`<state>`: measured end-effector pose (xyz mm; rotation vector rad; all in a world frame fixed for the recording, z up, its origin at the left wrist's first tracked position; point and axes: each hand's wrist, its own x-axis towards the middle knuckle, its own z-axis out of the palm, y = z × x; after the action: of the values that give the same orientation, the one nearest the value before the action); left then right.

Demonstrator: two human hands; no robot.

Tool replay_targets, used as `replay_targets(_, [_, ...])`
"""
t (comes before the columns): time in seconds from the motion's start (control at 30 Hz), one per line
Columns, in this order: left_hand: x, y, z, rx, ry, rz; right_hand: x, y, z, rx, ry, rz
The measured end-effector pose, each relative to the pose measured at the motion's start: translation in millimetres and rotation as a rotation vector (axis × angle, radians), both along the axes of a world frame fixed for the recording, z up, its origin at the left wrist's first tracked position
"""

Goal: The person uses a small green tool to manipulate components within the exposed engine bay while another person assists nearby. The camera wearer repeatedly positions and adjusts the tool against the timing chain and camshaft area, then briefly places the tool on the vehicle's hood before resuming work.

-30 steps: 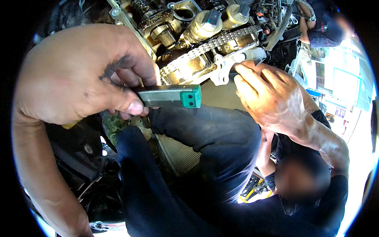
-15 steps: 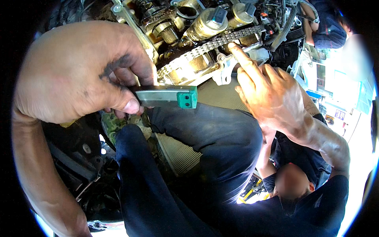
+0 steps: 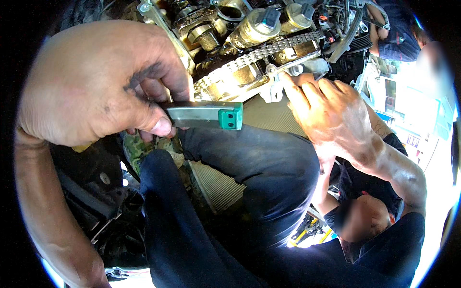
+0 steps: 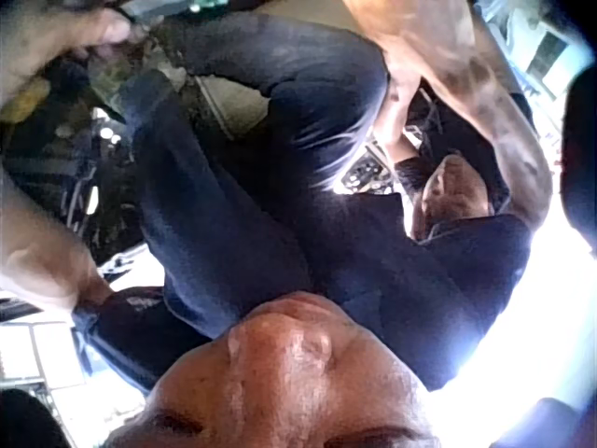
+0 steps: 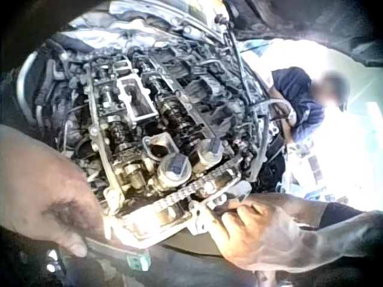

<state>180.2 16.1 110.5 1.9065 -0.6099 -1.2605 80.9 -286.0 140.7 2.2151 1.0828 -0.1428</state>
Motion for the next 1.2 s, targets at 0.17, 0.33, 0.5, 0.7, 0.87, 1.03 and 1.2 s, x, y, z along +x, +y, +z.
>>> replay_targets(0.17, [-7, 7, 0, -0.13, -0.41, -0.124, -6, -10, 2, -0.094, 0.028, -0.11])
replay_targets(0.33, [-1, 29, -27, -0.081, -0.57, -0.242, 0, -6, -3, 0.012, 0.001, -0.028])
replay_targets(0.5, [1, 17, -17, -0.006, -0.55, -0.288, 0, -9, -3, 0.046, -0.013, -0.024])
replay_targets(0.7, [-1, 9, -6, -0.045, -0.184, -0.063, -4, -3, -2, -0.098, 0.028, -0.163])
replay_targets(0.87, [5, -10, 1, -0.017, -0.123, -0.108, -6, -10, 1, -0.094, 0.027, -0.194])
replay_targets(1.03, [-3, 7, 5, -0.009, -0.048, -0.012, 3, 1, -4, -0.033, 0.01, -0.13])
replay_targets(1.2, [2, -3, 1, -0.006, -0.109, -0.082, 1, -5, -4, -0.022, -0.027, -0.12])
